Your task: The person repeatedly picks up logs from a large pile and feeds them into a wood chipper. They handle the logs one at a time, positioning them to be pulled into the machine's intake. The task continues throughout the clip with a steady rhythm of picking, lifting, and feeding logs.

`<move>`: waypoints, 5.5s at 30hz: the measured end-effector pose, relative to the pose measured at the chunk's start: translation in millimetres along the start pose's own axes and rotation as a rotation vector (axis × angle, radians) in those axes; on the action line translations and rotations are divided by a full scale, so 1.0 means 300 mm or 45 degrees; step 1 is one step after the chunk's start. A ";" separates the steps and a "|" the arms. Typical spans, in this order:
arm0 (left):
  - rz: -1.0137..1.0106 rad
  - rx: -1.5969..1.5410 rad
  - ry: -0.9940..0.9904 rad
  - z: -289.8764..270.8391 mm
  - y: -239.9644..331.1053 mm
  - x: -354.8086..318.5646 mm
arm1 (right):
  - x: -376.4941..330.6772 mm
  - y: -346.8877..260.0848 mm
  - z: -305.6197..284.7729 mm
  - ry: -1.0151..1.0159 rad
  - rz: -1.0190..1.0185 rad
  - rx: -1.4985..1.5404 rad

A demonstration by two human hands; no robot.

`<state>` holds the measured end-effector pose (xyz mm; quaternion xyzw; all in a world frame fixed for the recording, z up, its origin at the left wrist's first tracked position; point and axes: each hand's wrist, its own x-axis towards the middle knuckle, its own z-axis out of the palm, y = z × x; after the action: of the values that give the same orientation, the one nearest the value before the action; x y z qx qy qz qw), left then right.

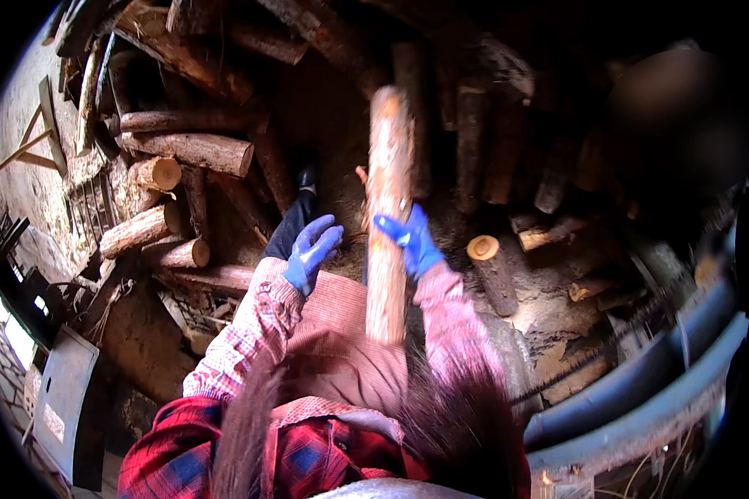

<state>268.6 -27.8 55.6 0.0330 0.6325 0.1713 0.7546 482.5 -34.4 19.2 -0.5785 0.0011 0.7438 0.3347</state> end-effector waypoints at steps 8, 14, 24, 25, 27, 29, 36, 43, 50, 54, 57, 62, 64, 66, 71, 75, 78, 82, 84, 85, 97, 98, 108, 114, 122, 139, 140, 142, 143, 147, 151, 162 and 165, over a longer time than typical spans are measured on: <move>-0.287 -0.762 -0.664 0.378 0.073 -0.265 | -0.820 -0.041 0.064 0.074 -0.359 -0.251; 0.160 -0.284 -1.223 1.005 0.491 -0.727 | -1.142 -0.439 0.046 -0.059 -0.822 -0.032; 1.133 0.220 -1.023 1.299 0.497 -0.990 | -1.635 -1.643 -0.420 1.104 -1.595 -1.056; 1.066 0.336 -0.948 1.225 0.461 -0.973 | -1.584 -1.665 -0.489 1.099 -1.445 -1.119; 0.976 0.425 -0.738 1.051 0.368 -0.820 | -1.523 -1.655 -0.539 1.402 -1.204 -1.486; 0.842 0.475 -0.526 0.873 0.270 -0.704 | -1.409 -1.590 -0.676 1.616 -1.059 -1.720; 0.573 0.446 -0.174 0.404 0.089 -0.497 | -1.482 -1.393 -0.401 2.030 -0.949 -2.204; 0.381 0.553 -0.186 0.241 0.002 -0.280 | -0.546 -0.642 -0.017 0.669 -1.152 -1.580; -0.116 0.306 -0.044 -0.035 -0.190 -0.069 | 0.401 -0.307 -0.312 0.965 -0.058 -1.460; -0.151 0.090 0.050 -0.127 -0.253 0.086 | 0.782 -0.413 -0.418 1.464 -0.344 -1.521; -0.127 0.105 0.061 -0.135 -0.252 0.202 | 0.871 -0.368 -0.527 1.595 -0.623 -1.516; -0.214 -0.086 -0.284 0.091 -0.132 0.438 | 0.588 -0.239 -0.471 1.323 -1.186 -1.392; -0.505 -0.424 -0.342 0.231 -0.118 0.504 | 0.356 -0.117 -0.361 0.905 -1.257 -1.266; -0.753 -0.468 -0.437 0.375 -0.163 0.544 | 0.127 0.104 -0.371 0.865 -1.103 -1.278; -1.223 0.126 -0.523 0.442 -0.335 0.399 | -0.361 0.318 -0.391 0.561 -0.655 -0.694; -0.633 0.185 -0.617 0.469 -0.496 0.145 | -0.488 0.374 -0.406 0.960 -0.057 0.410; -0.375 0.305 -0.672 0.366 -0.456 -0.124 | -0.600 0.200 -0.246 0.398 0.407 1.002; -0.083 0.390 -0.623 0.273 -0.271 -0.494 | -0.610 0.377 -0.084 0.268 0.257 0.785; 0.257 0.617 -0.488 0.312 -0.174 -0.626 | -0.614 0.287 -0.004 0.177 -0.084 0.500; 0.428 0.714 -0.406 0.282 -0.199 -0.640 | -0.627 0.203 0.008 0.156 -0.279 0.340; 1.304 0.612 -0.844 1.012 0.246 -1.055 | -1.659 -1.557 -0.218 0.818 -1.855 -1.026; 1.340 0.598 -0.785 1.003 0.212 -1.012 | -1.658 -1.666 -0.275 0.903 -1.906 -1.184; 1.078 0.709 -0.279 0.542 0.073 -0.816 | -1.360 -1.753 -0.559 1.423 -1.027 -1.763; 0.846 0.890 -0.029 0.477 0.150 -0.792 | -1.414 -1.613 -0.444 1.889 -0.877 -2.412; 0.577 0.546 -0.197 0.387 0.037 -0.439 | -0.405 -0.840 0.129 0.528 -1.084 -1.865; -0.056 0.225 0.035 -0.202 -0.309 0.179 | 0.952 0.350 -0.612 0.708 -0.343 -1.792; -0.075 0.240 0.042 -0.206 -0.331 0.199 | 0.959 0.365 -0.612 0.678 -0.357 -1.768; -0.127 0.236 0.052 -0.203 -0.375 0.214 | 0.935 0.331 -0.610 0.619 -0.400 -1.751; -0.129 0.231 0.052 -0.189 -0.373 0.211 | 0.916 0.291 -0.610 0.610 -0.437 -1.731; 0.021 0.282 0.008 -0.092 -0.325 0.180 | 0.682 0.196 -0.470 0.553 -0.047 -1.773; 0.044 0.263 -0.107 0.077 -0.229 0.086 | 0.253 0.176 -0.501 0.054 0.333 -0.322; -0.452 -0.356 -0.510 0.449 -0.116 -0.291 | -1.001 -0.059 0.044 0.462 -0.437 -0.695; -0.357 -0.492 -0.685 0.551 0.117 -0.394 | -1.097 -0.113 0.128 0.347 -0.499 -0.419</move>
<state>403.9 -2.8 209.3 -0.1535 0.3657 0.1676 0.9025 501.5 -156.7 328.5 -0.7088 -0.1866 0.5706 0.3704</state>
